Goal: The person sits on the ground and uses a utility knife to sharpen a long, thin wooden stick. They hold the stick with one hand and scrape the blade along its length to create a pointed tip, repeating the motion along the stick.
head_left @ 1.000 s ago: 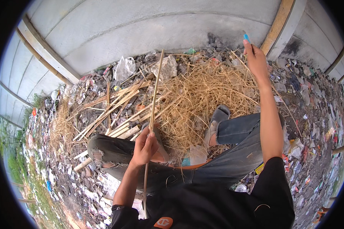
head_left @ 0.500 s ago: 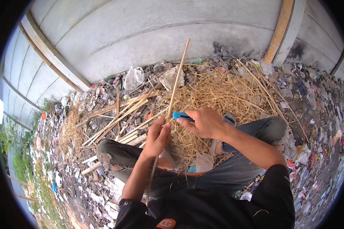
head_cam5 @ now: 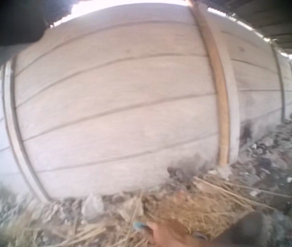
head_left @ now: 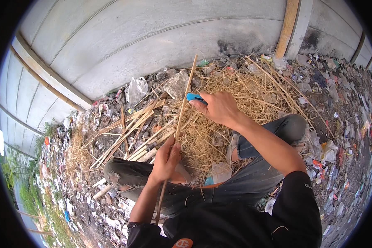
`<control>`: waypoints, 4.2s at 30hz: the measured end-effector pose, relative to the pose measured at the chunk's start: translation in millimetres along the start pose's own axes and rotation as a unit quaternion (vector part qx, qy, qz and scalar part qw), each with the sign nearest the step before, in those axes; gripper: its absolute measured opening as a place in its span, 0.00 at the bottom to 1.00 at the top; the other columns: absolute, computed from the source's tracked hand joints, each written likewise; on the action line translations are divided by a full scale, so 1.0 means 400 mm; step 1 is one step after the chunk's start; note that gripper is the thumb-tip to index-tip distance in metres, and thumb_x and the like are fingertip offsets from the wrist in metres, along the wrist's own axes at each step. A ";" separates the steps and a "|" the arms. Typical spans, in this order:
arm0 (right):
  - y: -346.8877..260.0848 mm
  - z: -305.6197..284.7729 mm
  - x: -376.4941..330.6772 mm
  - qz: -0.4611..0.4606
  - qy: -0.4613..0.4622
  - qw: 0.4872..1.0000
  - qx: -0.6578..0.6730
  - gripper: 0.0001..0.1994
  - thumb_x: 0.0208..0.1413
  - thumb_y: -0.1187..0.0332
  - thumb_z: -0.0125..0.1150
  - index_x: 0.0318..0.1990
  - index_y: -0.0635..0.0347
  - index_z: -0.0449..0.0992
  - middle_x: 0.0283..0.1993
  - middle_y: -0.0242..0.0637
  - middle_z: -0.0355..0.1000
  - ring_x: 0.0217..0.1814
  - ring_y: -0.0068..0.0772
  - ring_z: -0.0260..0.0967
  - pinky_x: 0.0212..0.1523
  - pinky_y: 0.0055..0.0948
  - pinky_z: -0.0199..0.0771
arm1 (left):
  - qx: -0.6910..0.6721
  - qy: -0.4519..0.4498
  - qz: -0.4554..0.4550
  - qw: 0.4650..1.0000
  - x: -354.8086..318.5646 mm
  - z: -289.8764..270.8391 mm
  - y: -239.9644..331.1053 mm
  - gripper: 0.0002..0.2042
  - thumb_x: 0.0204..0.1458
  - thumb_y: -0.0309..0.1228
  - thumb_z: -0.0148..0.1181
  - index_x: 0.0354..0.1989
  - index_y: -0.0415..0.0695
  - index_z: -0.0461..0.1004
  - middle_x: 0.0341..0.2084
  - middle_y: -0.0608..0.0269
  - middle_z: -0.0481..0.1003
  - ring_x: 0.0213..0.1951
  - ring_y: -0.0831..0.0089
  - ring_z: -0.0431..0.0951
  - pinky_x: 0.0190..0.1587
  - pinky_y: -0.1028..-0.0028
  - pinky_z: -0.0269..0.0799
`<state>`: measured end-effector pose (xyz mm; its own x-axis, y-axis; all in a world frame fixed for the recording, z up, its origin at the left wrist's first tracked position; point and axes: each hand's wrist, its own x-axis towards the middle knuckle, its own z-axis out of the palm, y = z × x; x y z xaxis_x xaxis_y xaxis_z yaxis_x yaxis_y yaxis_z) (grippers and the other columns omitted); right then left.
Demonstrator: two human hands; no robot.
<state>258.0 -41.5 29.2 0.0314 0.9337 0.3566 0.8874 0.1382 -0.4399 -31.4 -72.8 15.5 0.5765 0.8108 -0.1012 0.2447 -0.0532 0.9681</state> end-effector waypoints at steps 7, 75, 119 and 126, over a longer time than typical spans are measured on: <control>0.495 -0.204 0.086 0.285 0.246 0.927 0.001 0.35 0.74 0.40 0.42 0.25 0.62 0.76 0.15 0.38 0.65 0.16 0.44 0.63 0.22 0.46 0.62 | -0.016 -0.082 0.035 0.996 -0.181 -0.054 -0.130 0.20 0.73 0.35 0.51 0.67 0.34 0.66 0.19 0.79 0.60 0.20 0.89 0.58 0.23 0.82 0.53; -0.138 0.047 -0.135 -0.147 0.016 0.985 0.092 0.27 0.66 0.41 0.57 0.32 0.58 0.77 0.18 0.40 0.74 0.17 0.44 0.75 0.19 0.41 0.72 | 0.113 0.123 0.084 0.982 -0.010 0.022 0.019 0.12 0.74 0.34 0.48 0.49 0.36 0.69 0.18 0.63 0.66 0.22 0.79 0.64 0.25 0.71 0.60; -0.134 0.135 -0.132 -0.089 -0.119 0.982 0.114 0.40 0.67 0.30 0.43 0.24 0.60 0.78 0.13 0.47 0.69 0.17 0.51 0.72 0.22 0.47 0.71 | 0.225 0.165 0.046 0.959 -0.007 0.037 0.000 0.17 0.71 0.31 0.49 0.60 0.29 0.68 0.22 0.32 0.75 0.30 0.31 0.78 0.29 0.50 0.70; -0.126 0.162 -0.117 -0.115 -0.103 0.987 0.055 0.39 0.67 0.30 0.42 0.26 0.58 0.79 0.13 0.44 0.69 0.15 0.47 0.73 0.19 0.45 0.71 | 0.216 0.170 0.031 0.961 0.002 0.033 -0.032 0.15 0.72 0.31 0.48 0.57 0.32 0.70 0.21 0.37 0.74 0.28 0.34 0.77 0.27 0.52 0.68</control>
<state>182.2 -70.8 -18.9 -0.2684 0.9192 0.2881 0.8043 0.3784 -0.4581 -23.9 -79.2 0.0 0.3300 0.9381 0.1048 0.5612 -0.2843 0.7774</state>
